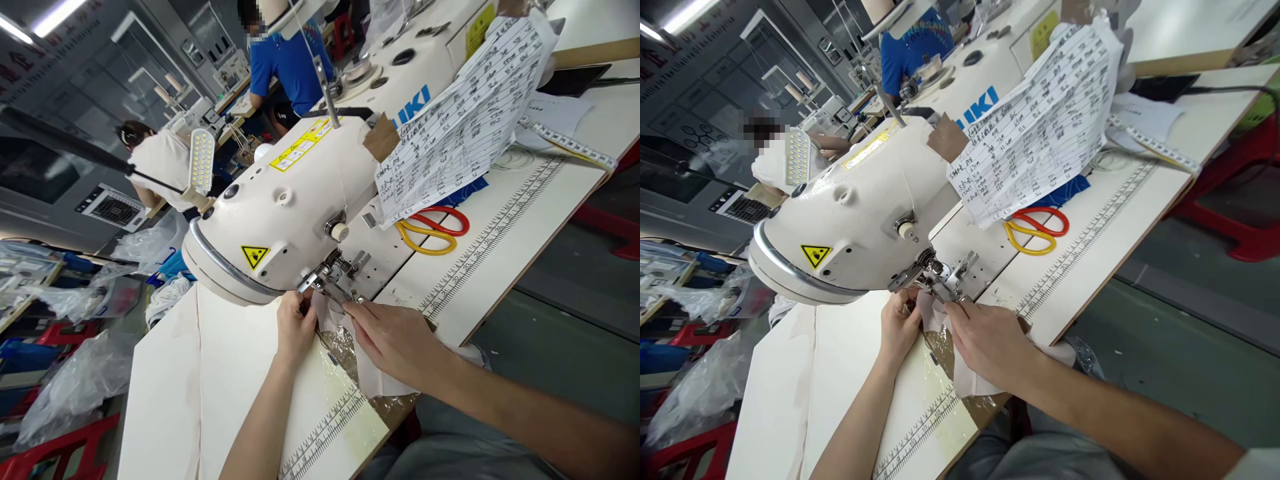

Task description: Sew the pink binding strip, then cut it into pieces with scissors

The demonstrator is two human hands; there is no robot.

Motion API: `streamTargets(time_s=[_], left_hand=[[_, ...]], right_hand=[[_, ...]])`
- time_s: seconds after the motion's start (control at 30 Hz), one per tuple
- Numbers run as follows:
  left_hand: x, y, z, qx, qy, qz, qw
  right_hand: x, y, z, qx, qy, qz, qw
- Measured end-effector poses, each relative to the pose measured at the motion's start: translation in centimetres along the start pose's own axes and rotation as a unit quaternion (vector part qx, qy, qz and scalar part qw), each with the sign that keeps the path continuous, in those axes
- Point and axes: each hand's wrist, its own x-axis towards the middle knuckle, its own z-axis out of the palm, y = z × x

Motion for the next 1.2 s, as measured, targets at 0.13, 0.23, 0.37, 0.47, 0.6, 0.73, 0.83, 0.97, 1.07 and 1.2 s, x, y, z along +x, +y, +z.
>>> streamTargets(time_s=[0.13, 0.23, 0.37, 0.47, 0.6, 0.73, 0.83, 0.97, 1.07, 1.2], left_hand=[[0.0, 0.1, -0.1, 0.053, 0.025, 0.105, 0.993], [0.1, 0.2, -0.1, 0.097, 0.035, 0.191, 0.976], [0.3, 0.5, -0.6, 0.111, 0.0, 0.247, 0.963], [0.2, 1.0, -1.4, 0.087, -0.047, 0.234, 0.967], [-0.3, 2.0, -2.3, 0.103, -0.094, 0.211, 0.967], [-0.9, 3.1, -1.9, 0.159, -0.121, 0.187, 0.962], [-1.3, 3.9, -1.1, 0.187, -0.112, 0.163, 0.962], [-2.2, 4.8, -0.1, 0.218, -0.082, 0.14, 0.962], [-3.1, 5.3, 0.2, 0.231, -0.082, 0.122, 0.962], [-3.9, 5.7, 0.2, 0.217, -0.086, 0.107, 0.966]], right_hand=[[0.2, -0.2, -0.1, -0.02, -0.006, 0.001, 1.0], [0.3, -0.3, 0.2, -0.038, -0.006, 0.005, 0.999], [-0.6, -0.2, -0.2, -0.054, 0.013, 0.0, 0.998], [-2.8, 0.1, -2.1, 0.049, 0.008, 0.005, 0.999], [-7.9, 0.6, -5.5, 0.215, -0.05, 0.03, 0.975], [-12.6, 1.1, -6.9, 0.245, -0.078, 0.049, 0.965], [-14.1, 1.7, -6.8, 0.249, -0.071, 0.11, 0.96], [-13.6, 2.1, -6.8, 0.272, -0.088, 0.122, 0.951], [-13.3, 2.3, -6.9, 0.272, -0.1, 0.115, 0.95], [-13.8, 2.8, -6.7, 0.285, -0.132, 0.144, 0.938]])
